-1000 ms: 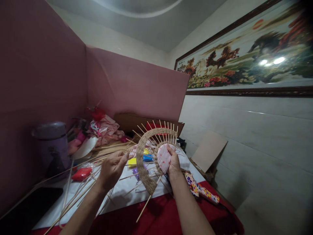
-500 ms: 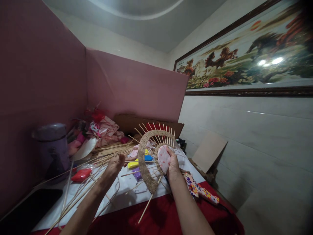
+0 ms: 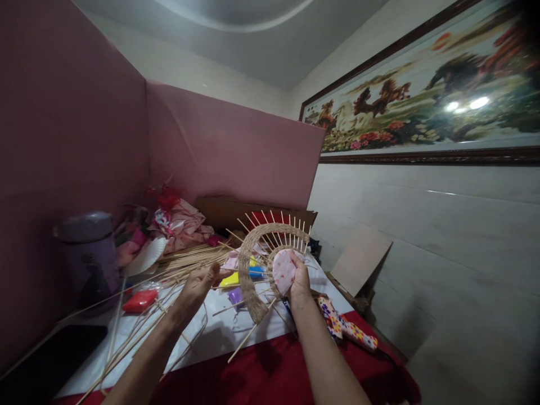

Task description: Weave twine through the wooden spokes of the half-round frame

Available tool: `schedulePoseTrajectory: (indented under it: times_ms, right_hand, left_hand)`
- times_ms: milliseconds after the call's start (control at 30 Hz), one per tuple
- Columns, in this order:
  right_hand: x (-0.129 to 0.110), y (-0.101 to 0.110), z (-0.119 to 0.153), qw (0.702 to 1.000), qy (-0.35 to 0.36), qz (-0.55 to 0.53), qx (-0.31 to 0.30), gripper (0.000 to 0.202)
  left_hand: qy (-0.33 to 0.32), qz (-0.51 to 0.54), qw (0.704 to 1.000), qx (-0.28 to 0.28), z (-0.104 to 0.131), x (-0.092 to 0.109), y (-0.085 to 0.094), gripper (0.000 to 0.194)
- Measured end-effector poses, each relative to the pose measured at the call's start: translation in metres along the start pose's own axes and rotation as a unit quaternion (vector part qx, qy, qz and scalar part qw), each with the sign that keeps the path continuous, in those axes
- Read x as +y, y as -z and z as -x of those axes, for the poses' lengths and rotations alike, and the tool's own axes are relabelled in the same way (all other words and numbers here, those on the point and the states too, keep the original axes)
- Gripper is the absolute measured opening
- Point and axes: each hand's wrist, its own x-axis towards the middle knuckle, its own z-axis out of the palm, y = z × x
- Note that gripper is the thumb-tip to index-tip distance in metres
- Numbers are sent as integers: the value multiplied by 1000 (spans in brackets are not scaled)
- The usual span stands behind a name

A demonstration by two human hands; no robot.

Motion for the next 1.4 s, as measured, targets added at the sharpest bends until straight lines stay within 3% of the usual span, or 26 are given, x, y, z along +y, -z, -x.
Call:
schedulePoseTrajectory:
  times_ms: [100,267,400,667,900,1200,1400]
  right_hand:
    - [-2,-2,1,998,-18,-38,48,12]
    - [-3,-1,-3,994,14,-38,106,14]
    - [-3,0,-4,994,19,-30,100,16]
    - [-1,2,-6,990,57,-14,128,20]
    - [1,4,-10,988,71,-14,135,22]
    - [3,7,-10,990,54,-26,124,20]
    - [-1,3,-5,992,16,-48,114,15]
  left_hand:
    - [-35,-48,998,7,1,0,-1,46]
    - [-110,-198,974,6,4,-1,-1,31]
    - [-155,-307,938,40,5,-1,-1,24]
    - [-182,-418,887,74,7,1,-1,15]
    - [-242,-474,846,42,6,-8,-7,19]
    - [-271,-442,853,56,6,-9,-6,19]
    - [-227,-356,906,41,9,5,-6,29]
